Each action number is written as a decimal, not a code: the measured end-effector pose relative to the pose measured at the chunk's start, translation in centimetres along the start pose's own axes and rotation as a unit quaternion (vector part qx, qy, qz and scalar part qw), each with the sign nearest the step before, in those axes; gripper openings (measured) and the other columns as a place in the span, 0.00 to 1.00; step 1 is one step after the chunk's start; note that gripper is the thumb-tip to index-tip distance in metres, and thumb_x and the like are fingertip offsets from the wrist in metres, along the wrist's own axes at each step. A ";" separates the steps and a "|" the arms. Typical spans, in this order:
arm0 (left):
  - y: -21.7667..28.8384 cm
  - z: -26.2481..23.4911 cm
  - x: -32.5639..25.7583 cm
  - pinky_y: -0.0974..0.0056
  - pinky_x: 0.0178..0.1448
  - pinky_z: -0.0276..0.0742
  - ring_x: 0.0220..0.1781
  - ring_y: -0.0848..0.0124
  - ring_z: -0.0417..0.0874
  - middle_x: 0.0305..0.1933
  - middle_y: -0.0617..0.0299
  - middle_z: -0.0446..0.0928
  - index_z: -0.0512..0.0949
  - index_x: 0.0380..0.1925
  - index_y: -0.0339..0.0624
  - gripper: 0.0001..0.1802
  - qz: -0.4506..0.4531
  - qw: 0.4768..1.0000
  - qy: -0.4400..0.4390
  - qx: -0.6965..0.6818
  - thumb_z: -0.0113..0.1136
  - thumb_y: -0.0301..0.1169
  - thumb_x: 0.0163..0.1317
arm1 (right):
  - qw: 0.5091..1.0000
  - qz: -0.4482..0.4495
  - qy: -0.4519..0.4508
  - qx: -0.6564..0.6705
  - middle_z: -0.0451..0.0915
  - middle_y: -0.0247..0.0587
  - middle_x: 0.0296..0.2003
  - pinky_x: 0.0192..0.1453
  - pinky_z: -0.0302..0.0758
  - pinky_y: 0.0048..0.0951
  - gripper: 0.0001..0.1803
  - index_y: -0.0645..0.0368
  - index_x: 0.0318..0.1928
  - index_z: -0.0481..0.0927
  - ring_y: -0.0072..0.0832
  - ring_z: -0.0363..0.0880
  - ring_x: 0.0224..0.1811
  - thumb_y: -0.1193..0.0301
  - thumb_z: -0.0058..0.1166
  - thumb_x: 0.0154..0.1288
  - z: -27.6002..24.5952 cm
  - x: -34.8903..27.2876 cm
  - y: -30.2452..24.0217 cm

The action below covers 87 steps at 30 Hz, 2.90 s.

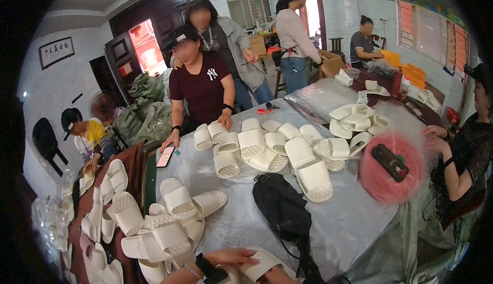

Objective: Inspecting and pairing white plastic sandals at a manufacturing finishing table.

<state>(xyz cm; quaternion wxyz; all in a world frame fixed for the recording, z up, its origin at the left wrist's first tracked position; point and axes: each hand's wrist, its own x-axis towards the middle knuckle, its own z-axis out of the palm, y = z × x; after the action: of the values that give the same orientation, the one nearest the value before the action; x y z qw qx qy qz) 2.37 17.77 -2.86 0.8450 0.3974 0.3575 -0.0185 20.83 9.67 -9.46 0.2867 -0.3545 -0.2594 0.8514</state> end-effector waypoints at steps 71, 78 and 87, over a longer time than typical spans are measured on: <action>-3.8 1.5 -2.1 0.73 0.42 0.70 0.35 0.78 0.76 0.32 0.60 0.80 0.79 0.36 0.38 0.11 0.252 0.839 0.464 0.128 0.56 0.32 0.56 | 0.626 -0.360 -0.124 -0.681 0.66 0.51 0.51 0.54 0.63 0.37 0.25 0.58 0.53 0.65 0.44 0.65 0.53 0.56 0.46 0.60 1.6 1.0 -9.5; -3.2 6.3 -3.8 0.72 0.42 0.70 0.36 0.78 0.76 0.33 0.62 0.79 0.78 0.34 0.35 0.09 0.300 0.726 0.617 -0.046 0.55 0.29 0.57 | 0.654 -0.269 -0.077 -0.703 0.70 0.52 0.44 0.51 0.66 0.35 0.22 0.65 0.48 0.69 0.44 0.69 0.45 0.61 0.48 0.59 5.0 1.2 -9.2; -6.0 6.7 -0.9 0.76 0.35 0.67 0.31 0.82 0.70 0.37 0.67 0.72 0.73 0.41 0.35 0.12 0.354 0.699 0.613 -0.103 0.56 0.29 0.57 | 0.943 -0.137 -0.043 -0.301 0.75 0.31 0.31 0.36 0.68 0.17 0.11 0.63 0.40 0.75 0.15 0.71 0.33 0.69 0.46 0.63 5.3 4.3 -6.0</action>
<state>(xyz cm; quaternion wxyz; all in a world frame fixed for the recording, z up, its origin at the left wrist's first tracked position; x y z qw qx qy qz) 3.80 8.86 -3.36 0.4183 0.3288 0.6292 0.5666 16.20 15.51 -4.26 0.2691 -0.3481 -0.5619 0.7005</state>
